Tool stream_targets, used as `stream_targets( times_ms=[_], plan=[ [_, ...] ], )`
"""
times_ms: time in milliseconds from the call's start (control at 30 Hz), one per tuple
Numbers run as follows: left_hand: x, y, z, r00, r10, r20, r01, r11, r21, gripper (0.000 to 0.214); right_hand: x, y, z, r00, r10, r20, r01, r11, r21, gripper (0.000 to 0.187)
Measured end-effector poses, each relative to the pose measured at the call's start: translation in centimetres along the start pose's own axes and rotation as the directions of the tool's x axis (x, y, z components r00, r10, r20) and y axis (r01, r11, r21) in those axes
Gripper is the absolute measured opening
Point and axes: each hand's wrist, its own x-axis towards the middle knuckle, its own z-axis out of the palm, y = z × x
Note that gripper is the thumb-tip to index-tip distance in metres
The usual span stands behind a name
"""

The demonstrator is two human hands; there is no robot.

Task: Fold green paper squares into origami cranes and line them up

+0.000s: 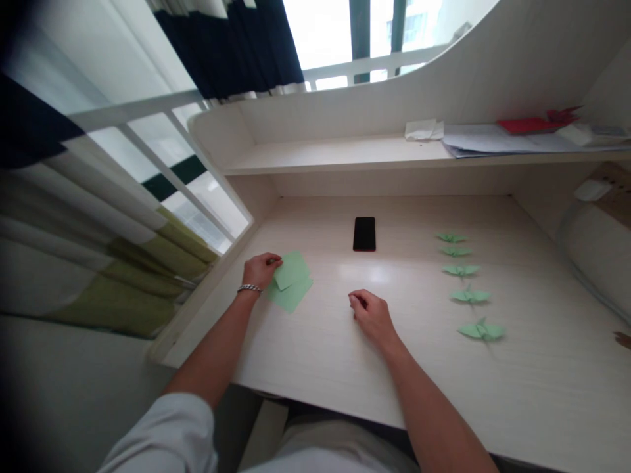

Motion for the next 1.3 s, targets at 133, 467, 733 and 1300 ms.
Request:
stream_targets(
  times_ms=[133,467,733,1300],
  plan=[
    [-2.8,2.0,0.0,0.995,-0.059,-0.081,0.021,0.915,-0.404,0.031,0.3,0.4,-0.6,0.998,0.007,-0.066,-0.005,1.0,0.028,0.032],
    [-11.4,11.8,6.3,0.982,-0.088,0.166,0.184,0.623,-0.76,0.041,-0.1,0.3,-2.2,0.964,0.26,-0.06,-0.23,0.922,0.31,0.042],
    [-12.4,12.2,5.3,0.949,0.103,0.299,0.039,0.9,-0.434,0.042,0.1,0.9,-3.9,0.934,0.262,-0.245,-0.273,0.962,-0.014,0.03],
    [-13.4,10.0,4.0,0.889,0.241,0.389,-0.148,0.956,-0.254,0.022,2.4,-0.2,-4.1,0.944,0.125,-0.305,-0.304,0.687,-0.66,0.027]
  ],
)
